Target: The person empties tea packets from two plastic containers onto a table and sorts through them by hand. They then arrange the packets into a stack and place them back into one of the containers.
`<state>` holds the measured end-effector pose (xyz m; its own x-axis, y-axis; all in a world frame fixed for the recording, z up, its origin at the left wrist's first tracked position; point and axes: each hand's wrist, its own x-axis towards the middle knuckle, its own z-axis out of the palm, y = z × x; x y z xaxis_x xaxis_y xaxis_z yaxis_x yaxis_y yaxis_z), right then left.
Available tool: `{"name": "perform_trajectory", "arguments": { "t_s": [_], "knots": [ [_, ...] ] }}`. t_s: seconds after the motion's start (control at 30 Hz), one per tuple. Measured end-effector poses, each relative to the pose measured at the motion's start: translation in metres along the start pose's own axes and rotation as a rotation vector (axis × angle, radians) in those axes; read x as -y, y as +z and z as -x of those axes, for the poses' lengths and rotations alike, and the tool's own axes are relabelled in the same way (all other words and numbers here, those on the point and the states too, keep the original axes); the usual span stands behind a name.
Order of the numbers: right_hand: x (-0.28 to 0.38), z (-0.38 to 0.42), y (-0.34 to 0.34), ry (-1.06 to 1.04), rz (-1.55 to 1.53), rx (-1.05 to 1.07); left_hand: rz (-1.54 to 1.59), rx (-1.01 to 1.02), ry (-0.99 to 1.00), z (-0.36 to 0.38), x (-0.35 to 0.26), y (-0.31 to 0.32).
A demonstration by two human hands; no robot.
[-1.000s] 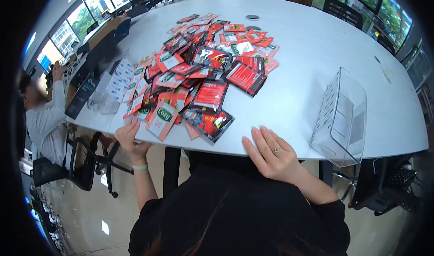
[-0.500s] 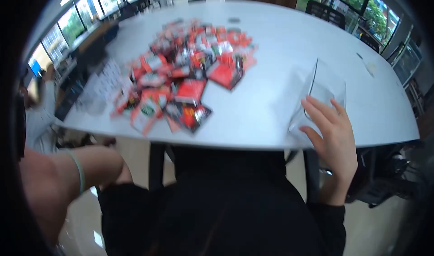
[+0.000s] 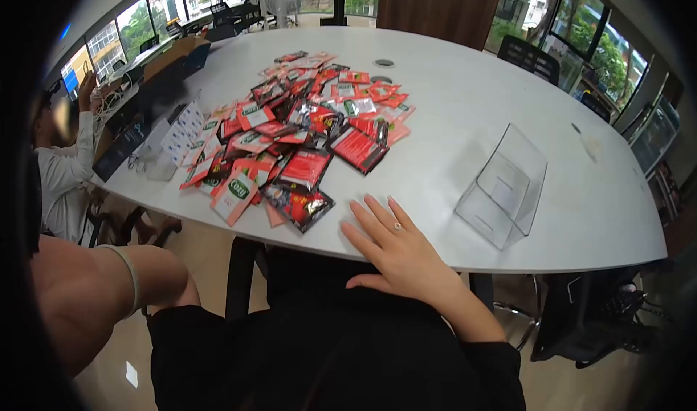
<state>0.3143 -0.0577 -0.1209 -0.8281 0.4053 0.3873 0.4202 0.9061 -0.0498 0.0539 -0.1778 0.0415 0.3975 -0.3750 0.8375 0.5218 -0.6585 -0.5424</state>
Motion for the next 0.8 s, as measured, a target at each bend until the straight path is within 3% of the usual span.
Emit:
{"name": "perform_trajectory", "arguments": {
  "t_s": [0.1,0.17,0.2,0.23,0.33,0.37,0.43,0.47,0.7,0.8],
  "knots": [
    [-0.003,-0.003,0.005,-0.001,0.041,0.061,-0.058,0.126,-0.034,0.005,0.003,-0.009],
    [-0.004,-0.001,0.008,-0.006,0.062,0.080,-0.194,0.504,-0.152,0.034,0.007,-0.014],
    [-0.005,0.001,0.011,0.000,0.123,0.054,-0.306,0.255,-0.720,0.044,-0.015,0.029],
    [-0.004,0.001,0.014,0.010,0.179,0.028,-0.373,0.348,-0.820,0.073,-0.022,0.035],
    [0.000,0.001,0.013,0.025,0.119,0.003,-0.648,1.000,-1.163,0.137,-0.043,0.052],
    [-0.001,0.000,0.013,0.013,0.112,-0.002,-0.664,1.003,-1.164,0.149,-0.047,0.058],
    [-0.001,0.001,0.015,0.006,0.172,-0.003,-0.554,1.261,-1.243,0.165,-0.057,0.068],
    [0.001,0.002,0.017,0.001,0.160,0.001,-0.559,1.271,-1.250,0.168,-0.060,0.069],
    [0.002,0.001,0.018,0.020,0.194,-0.051,-0.287,1.231,-1.075,0.172,-0.049,0.096],
    [0.002,0.003,0.020,0.039,0.201,-0.057,-0.254,1.116,-1.007,0.183,-0.049,0.113]
  ]
}}
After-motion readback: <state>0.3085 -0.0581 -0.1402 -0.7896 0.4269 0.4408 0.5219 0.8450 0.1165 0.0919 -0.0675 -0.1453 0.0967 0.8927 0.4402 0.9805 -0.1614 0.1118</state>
